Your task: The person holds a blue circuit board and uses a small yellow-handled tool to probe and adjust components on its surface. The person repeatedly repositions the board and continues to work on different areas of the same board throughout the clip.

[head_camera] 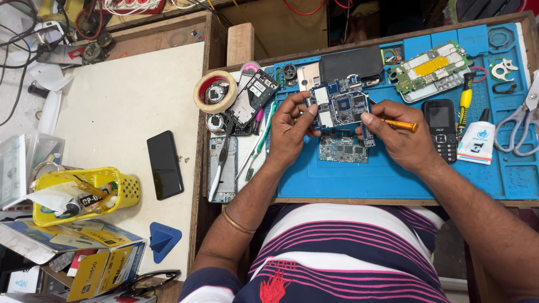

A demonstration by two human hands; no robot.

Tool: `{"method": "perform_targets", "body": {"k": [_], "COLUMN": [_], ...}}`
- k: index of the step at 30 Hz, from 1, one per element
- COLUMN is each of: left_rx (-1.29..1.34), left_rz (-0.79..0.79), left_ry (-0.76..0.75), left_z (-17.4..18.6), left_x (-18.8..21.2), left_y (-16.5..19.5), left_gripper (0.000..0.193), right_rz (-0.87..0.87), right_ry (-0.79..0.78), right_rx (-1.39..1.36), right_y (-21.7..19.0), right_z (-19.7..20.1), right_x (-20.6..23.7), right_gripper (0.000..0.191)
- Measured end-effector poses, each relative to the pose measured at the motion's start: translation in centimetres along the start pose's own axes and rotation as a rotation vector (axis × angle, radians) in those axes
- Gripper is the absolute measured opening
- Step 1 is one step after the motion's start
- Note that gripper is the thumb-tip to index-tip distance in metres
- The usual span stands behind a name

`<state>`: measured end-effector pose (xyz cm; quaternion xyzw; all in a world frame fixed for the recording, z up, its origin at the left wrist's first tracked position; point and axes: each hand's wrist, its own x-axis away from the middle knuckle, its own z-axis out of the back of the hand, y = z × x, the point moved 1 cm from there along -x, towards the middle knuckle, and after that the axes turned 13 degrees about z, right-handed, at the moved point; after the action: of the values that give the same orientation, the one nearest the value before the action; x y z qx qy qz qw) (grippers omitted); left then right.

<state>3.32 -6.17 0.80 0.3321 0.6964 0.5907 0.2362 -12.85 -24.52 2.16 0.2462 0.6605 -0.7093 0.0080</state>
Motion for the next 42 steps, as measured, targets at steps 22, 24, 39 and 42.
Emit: {"method": "perform_targets", "body": {"k": [22,24,39,42], "left_rx": [-0.023,-0.022,-0.026,-0.034], "left_rz": [0.044,0.045,0.024,0.026], "left_ry": [-0.063,-0.056,-0.042,-0.039], "left_z": [0.00,0.03,-0.05,-0.02], "left_x": [-0.16,-0.18,-0.18,-0.16], "left_y": [-0.07,-0.06,0.31,0.28], "left_gripper": [0.015,0.014,0.015,0.015], "right_rz": [0.036,0.032,0.016,0.013], "right_ry": [0.066,0.052,0.023,0.018], "right_rx": [0.001,0.008,0.018,0.019], "right_y": [-0.13,-0.18,-0.08,0.02], "right_z": [0.09,0.08,0.04,0.06], "right_x": [-0.02,-0.03,-0.02,0.00], "right_gripper": [0.020,0.020,0.019,0.019]}}
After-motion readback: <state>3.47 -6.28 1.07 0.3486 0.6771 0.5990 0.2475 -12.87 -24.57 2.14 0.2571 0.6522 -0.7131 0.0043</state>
